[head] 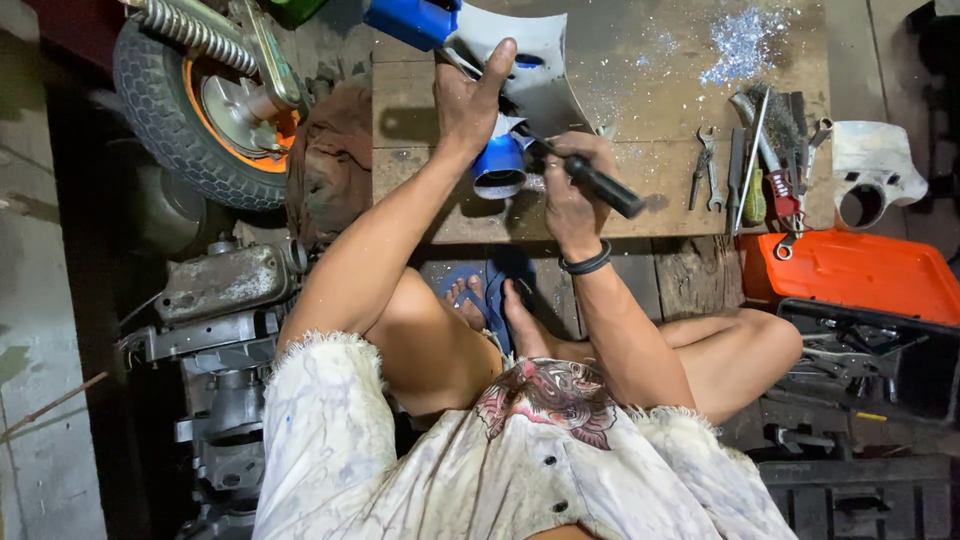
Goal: The person sits on the floor and uses a hammer to scrape blue paint off a white plastic motorcycle part. They repeatedly strike the surface with the hammer's head to remove the paint, occasionally rotating the part to access different areas.
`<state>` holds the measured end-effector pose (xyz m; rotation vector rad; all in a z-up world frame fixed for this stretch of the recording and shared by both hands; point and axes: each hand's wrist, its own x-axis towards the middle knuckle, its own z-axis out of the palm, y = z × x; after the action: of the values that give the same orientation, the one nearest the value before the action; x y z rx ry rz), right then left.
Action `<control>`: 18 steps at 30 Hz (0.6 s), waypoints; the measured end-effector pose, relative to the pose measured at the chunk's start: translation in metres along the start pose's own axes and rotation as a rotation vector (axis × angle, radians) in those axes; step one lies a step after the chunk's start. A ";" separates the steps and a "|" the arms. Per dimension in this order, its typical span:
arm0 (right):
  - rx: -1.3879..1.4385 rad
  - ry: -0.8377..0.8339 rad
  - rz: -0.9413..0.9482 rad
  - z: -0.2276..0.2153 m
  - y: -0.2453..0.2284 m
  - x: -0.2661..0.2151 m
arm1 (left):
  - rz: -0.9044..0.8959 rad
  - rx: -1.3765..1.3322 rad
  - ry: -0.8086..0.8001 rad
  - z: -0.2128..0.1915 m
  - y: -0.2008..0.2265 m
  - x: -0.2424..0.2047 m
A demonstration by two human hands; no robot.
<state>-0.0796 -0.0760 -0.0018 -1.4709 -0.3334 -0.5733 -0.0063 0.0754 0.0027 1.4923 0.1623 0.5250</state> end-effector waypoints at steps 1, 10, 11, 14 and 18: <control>-0.062 -0.099 0.059 -0.002 0.000 0.000 | 0.000 0.017 0.007 -0.001 -0.001 0.000; -0.157 -0.113 0.083 -0.002 0.002 -0.003 | 0.001 -0.020 0.050 -0.001 -0.012 0.003; -0.129 -0.103 0.134 -0.002 0.007 -0.005 | 0.006 -0.031 0.046 -0.002 -0.010 0.003; -0.082 -0.028 -0.062 0.001 0.012 -0.006 | -0.021 0.013 0.027 -0.002 -0.005 0.001; -0.157 -0.191 0.030 -0.001 0.008 -0.001 | -0.023 0.004 0.047 -0.001 -0.009 0.003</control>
<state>-0.0762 -0.0765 -0.0088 -1.6845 -0.4221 -0.4432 -0.0018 0.0778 -0.0057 1.4808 0.2167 0.5421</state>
